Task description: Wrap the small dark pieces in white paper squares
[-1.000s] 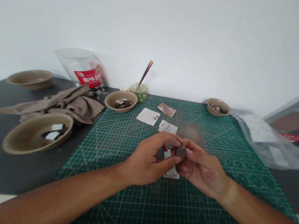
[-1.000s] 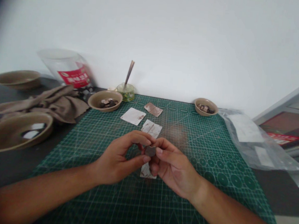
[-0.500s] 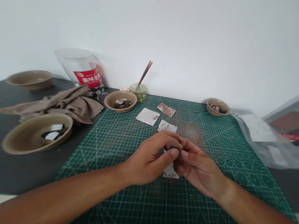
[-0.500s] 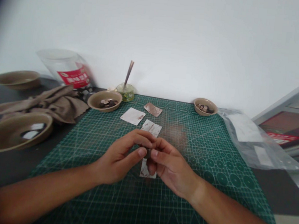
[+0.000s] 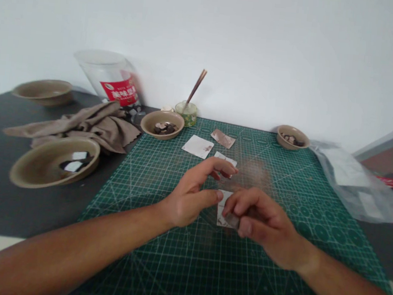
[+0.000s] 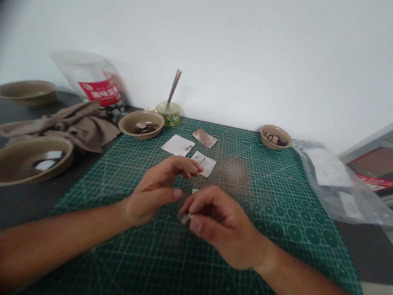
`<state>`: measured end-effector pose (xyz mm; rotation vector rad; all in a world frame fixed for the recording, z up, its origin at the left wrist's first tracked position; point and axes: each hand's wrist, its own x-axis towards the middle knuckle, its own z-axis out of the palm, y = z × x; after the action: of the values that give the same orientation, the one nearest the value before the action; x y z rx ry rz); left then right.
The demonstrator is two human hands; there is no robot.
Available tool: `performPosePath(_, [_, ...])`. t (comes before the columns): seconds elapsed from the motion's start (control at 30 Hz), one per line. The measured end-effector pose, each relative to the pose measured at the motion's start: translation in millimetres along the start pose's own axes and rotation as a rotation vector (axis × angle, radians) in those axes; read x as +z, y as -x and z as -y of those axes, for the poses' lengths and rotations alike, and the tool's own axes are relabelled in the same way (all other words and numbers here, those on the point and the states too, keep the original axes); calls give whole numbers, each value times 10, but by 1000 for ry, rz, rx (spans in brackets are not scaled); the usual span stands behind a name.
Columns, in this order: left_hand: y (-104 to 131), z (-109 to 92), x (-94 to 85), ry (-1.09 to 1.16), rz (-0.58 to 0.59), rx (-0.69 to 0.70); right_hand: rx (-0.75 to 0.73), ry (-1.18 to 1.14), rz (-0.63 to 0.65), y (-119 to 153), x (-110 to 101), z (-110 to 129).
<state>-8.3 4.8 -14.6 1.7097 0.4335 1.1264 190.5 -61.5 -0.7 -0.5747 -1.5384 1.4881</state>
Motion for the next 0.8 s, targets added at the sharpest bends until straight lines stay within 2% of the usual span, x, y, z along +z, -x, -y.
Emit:
performPosePath(0.1, [-2, 68, -12, -18, -76, -40, -256, 667, 371, 52, 73, -9])
performPosePath(0.17, [-6, 79, 2, -30, -97, -49, -299, 1041, 603, 82, 121, -30])
performPosePath(0.23, [-9, 70, 18, -43, -112, -46, -301, 1239, 702, 108, 152, -47])
performPosePath(0.37, [-13, 49, 26, -68, -125, -42, -390, 1295, 647, 135, 159, -50])
performPosePath(0.53, [-18, 53, 35, -113, -125, -79, -377, 1292, 650, 118, 157, -55])
performPosePath(0.63, [-24, 48, 48, -137, -128, -92, -288, 1268, 641, 100, 150, -69])
performPosePath(0.7, [-28, 31, 52, -155, -127, -103, -251, 1106, 540, 88, 127, -65])
performPosePath(0.73, [-30, 17, 52, -161, -126, -104, -238, 972, 446, 80, 111, -58])
performPosePath(0.8, [-33, -16, 52, -177, -111, -90, -177, 624, 181, 61, 75, -36])
